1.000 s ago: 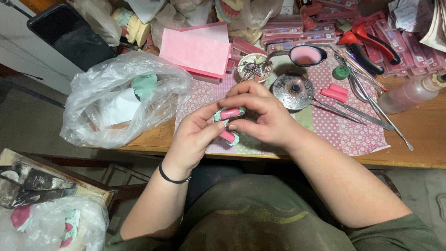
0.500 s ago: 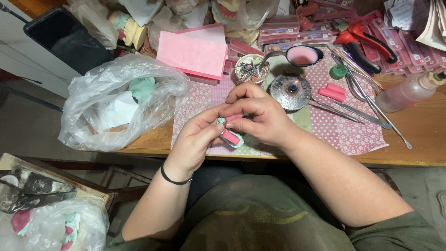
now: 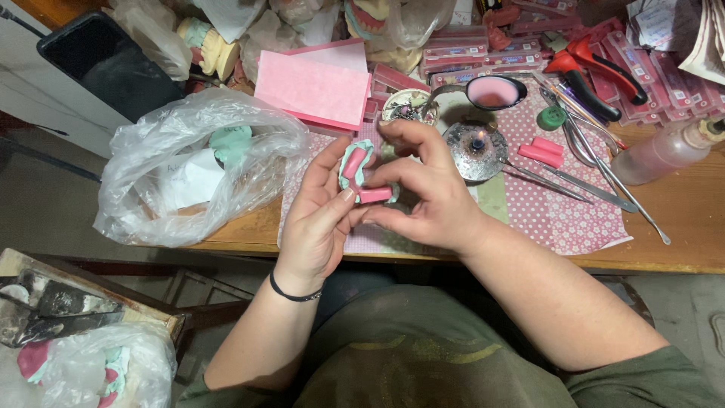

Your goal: The person assembles a dental prosthesis by attaching pink wax-like material to a green base. They use a spray bottle to apply liquid to the assembly and a metal tool to heat and shape a separate pink wax strip over a small flame.

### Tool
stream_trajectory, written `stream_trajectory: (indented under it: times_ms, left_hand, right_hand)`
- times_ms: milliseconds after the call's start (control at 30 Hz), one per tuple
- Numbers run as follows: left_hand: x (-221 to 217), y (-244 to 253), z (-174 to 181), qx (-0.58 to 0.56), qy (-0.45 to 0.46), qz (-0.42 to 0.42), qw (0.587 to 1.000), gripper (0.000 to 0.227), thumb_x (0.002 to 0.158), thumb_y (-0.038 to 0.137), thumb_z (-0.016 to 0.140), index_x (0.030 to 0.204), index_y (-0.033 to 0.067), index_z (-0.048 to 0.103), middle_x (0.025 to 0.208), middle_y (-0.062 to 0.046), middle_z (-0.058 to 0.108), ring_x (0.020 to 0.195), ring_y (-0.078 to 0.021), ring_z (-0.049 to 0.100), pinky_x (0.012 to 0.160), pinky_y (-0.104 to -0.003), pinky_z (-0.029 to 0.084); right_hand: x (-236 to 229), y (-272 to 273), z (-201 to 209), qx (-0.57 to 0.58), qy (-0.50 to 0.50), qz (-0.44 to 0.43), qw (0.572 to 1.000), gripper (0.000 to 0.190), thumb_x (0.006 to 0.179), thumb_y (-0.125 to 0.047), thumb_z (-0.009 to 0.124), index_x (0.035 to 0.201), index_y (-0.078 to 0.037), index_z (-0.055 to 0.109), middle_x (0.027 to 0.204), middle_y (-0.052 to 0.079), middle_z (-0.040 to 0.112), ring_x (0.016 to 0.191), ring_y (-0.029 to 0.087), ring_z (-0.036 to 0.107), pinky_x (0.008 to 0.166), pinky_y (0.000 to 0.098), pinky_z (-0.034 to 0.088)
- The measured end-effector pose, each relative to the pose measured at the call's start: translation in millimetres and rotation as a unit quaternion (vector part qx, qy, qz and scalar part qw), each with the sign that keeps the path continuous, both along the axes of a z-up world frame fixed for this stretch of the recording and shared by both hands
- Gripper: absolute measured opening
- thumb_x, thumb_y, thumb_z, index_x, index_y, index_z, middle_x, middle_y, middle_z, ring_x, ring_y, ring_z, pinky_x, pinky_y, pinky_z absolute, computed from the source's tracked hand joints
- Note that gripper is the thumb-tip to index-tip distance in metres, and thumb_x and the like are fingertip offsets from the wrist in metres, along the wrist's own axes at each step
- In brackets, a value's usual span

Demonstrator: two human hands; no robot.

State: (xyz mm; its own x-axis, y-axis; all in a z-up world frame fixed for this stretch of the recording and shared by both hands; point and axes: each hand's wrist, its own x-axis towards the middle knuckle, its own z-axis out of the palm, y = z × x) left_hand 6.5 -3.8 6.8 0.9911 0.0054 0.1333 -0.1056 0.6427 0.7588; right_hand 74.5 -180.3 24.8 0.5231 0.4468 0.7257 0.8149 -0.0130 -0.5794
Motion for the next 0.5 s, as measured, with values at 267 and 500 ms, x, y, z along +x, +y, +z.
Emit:
stream_trajectory:
  times_ms: [267, 500]
  left_hand:
    - [1, -7, -7, 0.013, -0.003, 0.016, 1.000, 0.067, 0.100, 0.004, 0.057, 0.160, 0.0030, 0.027, 0.155, -0.022, 0.046, 0.129, -0.0355, 0.063, 0.091, -0.032, 0.066]
    - [1, -6, -18, 0.016, 0.000, 0.028, 0.999, 0.066, 0.100, 0.004, 0.056, 0.159, 0.0032, 0.028, 0.155, -0.021, 0.046, 0.130, -0.0364, 0.062, 0.091, -0.032, 0.065]
  right_hand:
    - [5, 4, -4, -0.013, -0.047, -0.019, 0.999, 0.019, 0.087, -0.024, 0.088, 0.096, -0.012, 0.077, 0.132, 0.019, 0.057, 0.123, 0.041, 0.059, 0.099, 0.0445, 0.050]
    - [0, 5, -4, -0.028, -0.061, -0.031, 0.997, 0.015, 0.090, -0.027, 0.084, 0.095, -0.014, 0.077, 0.128, 0.018, 0.059, 0.120, 0.044, 0.059, 0.102, 0.0502, 0.048]
